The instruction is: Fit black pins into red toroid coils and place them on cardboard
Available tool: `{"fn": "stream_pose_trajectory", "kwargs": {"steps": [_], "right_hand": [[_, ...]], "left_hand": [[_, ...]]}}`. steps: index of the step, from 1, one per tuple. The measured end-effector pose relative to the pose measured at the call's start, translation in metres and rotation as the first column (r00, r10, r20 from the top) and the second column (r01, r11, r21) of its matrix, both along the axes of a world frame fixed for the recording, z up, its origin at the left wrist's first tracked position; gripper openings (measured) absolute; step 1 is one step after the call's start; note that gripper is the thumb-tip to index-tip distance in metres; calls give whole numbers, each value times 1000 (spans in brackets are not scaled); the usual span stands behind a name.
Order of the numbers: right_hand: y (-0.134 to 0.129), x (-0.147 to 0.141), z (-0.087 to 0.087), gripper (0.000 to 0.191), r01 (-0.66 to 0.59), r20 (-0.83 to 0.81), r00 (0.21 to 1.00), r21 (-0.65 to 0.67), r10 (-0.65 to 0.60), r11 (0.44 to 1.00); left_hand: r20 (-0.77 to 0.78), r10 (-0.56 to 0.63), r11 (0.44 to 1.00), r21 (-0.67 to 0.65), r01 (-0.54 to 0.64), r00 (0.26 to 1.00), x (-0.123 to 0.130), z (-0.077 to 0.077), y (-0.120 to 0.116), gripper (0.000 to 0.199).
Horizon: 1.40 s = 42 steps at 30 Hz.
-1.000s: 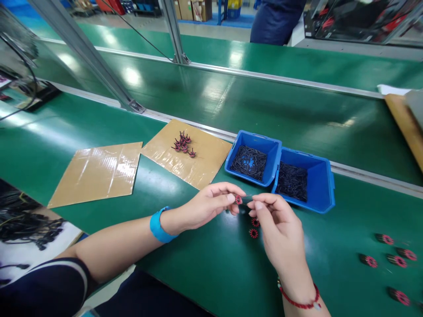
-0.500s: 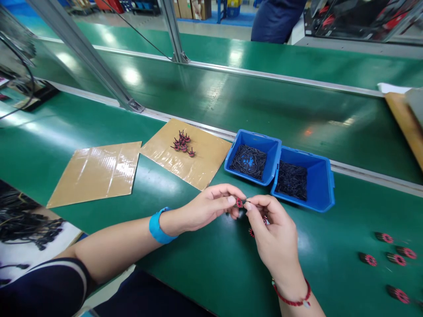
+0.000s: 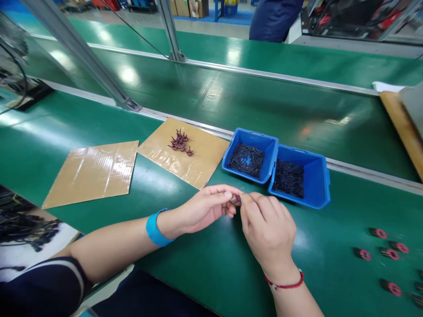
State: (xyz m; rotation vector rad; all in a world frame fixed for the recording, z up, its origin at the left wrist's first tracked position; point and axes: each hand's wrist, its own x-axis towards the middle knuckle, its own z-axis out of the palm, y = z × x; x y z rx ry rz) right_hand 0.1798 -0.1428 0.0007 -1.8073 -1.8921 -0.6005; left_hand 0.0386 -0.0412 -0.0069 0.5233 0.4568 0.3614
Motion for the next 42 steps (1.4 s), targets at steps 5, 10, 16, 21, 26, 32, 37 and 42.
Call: {"fn": "stream_pose_trajectory", "kwargs": {"steps": [5,10,16,21,26,32,37,42], "right_hand": [[0,4,0,34,-13,0,1000,-2,13,1000],[-3,1,-3,34,10,-447,894,30,4,999],[-5,0,-2,15,100,-930,339,-117,-145,988],[-4,2,1,21,14,-961,219,-167,-166,986],[-3,0,5,16,-62,-929,301,-242,-213,968],[-11,10,7,14,97,-882,435,-155,-182,983],[7,24,14,21,264,-849,466,-135,-249,955],[78,35,25,24,29,-364,894,-534,-261,845]], "left_hand": [[19,1,999,-39,0,1000,0,2,3,25],[18,-5,1000,21,5,1000,-2,4,6,28],[-23,1,986,165,3,1000,-3,8,7,32],[-38,-12,971,236,21,999,-1,6,7,33],[-41,-21,969,245,30,999,-2,4,8,35],[-69,-21,956,290,40,997,-1,2,13,36],[-67,58,963,265,-39,996,3,-4,18,36],[-105,232,950,239,-202,967,5,-6,23,22]]}}
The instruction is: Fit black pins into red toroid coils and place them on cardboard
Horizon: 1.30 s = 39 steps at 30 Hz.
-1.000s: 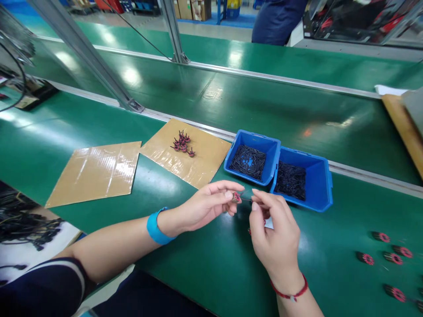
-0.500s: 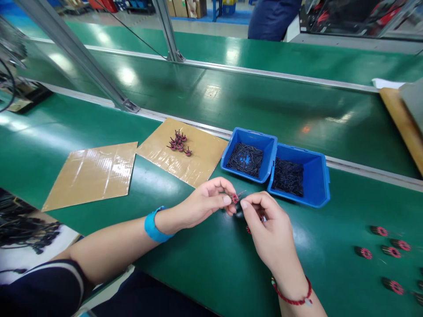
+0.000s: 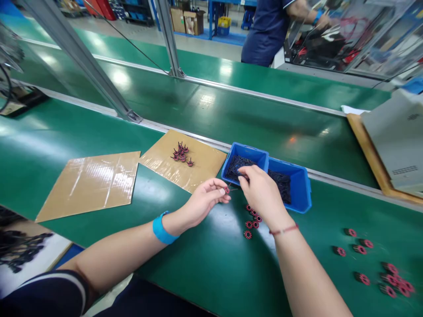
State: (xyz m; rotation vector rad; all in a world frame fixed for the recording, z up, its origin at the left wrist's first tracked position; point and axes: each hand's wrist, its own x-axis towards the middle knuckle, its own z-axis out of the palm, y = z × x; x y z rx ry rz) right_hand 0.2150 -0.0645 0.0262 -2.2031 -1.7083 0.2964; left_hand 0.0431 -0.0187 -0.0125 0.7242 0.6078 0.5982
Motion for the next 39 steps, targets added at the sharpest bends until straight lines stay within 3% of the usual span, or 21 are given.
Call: {"fn": "stream_pose_trajectory", "kwargs": {"steps": [4,8,12,21,26,31,39], "right_hand": [[56,4,-6,16,-54,46,997,-169,63,984],[75,6,-13,6,-56,54,996,-251,72,966],[69,11,-10,16,-44,42,998,-211,54,976],[42,30,3,16,17,-134,991,-16,-19,1000],[17,20,19,21,-90,-239,967,24,93,996],[5,0,23,17,-254,-399,878,75,262,964],[7,-13,5,17,-57,-669,732,126,127,990]], "left_hand": [[-19,135,991,-10,-136,991,-1,2,6,16],[-15,178,984,-28,-178,984,-1,5,11,13],[-5,182,982,-49,-182,983,0,5,12,9],[10,151,987,-60,-150,988,0,9,10,8],[179,107,993,-65,-97,978,-4,14,13,17],[259,12,1000,-12,-9,966,-6,14,13,26],[290,-8,1000,9,5,957,-5,13,16,24]]}}
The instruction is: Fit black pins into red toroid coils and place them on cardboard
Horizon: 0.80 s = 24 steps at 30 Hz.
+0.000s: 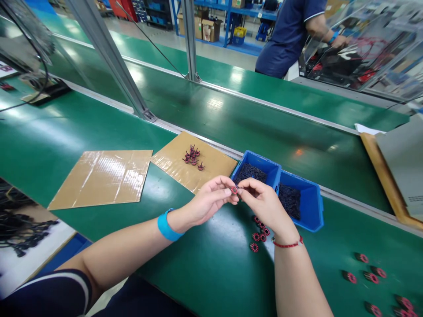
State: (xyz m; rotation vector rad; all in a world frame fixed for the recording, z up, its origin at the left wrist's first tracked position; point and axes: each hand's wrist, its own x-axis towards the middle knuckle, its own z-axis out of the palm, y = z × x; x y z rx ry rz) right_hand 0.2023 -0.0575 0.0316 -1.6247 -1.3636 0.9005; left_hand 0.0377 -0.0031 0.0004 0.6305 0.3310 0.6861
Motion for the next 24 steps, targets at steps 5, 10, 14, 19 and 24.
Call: {"fn": "stream_pose_trajectory", "kwargs": {"steps": [5,10,14,19,24], "right_hand": [[2,8,-9,18,206,-16,978,35,-206,978],[1,31,-18,20,385,13,923,40,-385,922],[1,38,-22,18,439,29,897,42,-440,898],[2,42,-20,19,483,-5,875,41,-484,874],[1,45,-16,21,493,-62,869,50,-490,868]], "left_hand": [[-35,-6,1000,-6,5,999,0,-3,1,26],[-72,-31,999,-16,30,997,0,-3,-2,24],[-80,-37,999,-17,36,996,0,-5,-3,23],[-86,-40,999,-12,40,995,1,-7,-3,22],[-79,-45,999,-17,44,996,1,-6,-4,25]]}}
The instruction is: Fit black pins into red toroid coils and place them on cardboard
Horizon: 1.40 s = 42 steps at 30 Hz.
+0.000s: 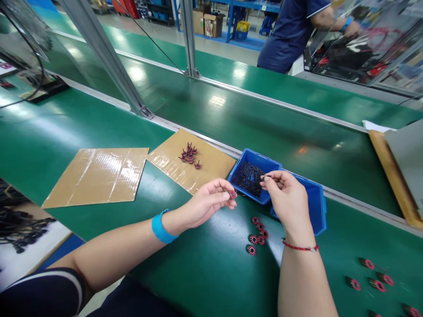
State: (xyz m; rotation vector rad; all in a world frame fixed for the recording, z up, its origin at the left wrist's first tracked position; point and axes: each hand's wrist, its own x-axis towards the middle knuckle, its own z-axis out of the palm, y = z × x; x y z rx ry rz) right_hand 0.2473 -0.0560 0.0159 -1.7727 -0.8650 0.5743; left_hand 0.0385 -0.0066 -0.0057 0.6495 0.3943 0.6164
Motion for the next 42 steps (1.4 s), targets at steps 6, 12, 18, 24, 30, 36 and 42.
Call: {"fn": "stream_pose_trajectory", "kwargs": {"steps": [6,12,18,24,30,36,42], "right_hand": [[-8,-16,17,23,-108,-154,981,75,119,991],[-15,-36,34,20,-199,-185,960,83,211,976],[-16,-39,34,18,-212,-149,964,76,221,974],[-16,-41,35,16,-232,-107,965,65,238,971],[-15,-43,32,17,-285,-72,955,46,287,958],[-16,-42,30,17,-271,84,959,-24,272,962],[-18,-41,32,13,-140,75,988,68,135,988]], "left_hand": [[20,-3,1000,-2,3,1000,-1,1,0,26],[32,-19,1000,-2,19,999,-1,2,-1,26],[37,-30,1000,-1,30,999,-1,2,-2,24],[28,-37,999,-8,38,999,-1,3,-3,26],[28,-43,999,-4,43,999,-2,3,-3,26],[31,-41,999,-7,42,999,-2,4,-3,25],[44,-17,1000,-21,18,999,-2,3,-2,24]]}}
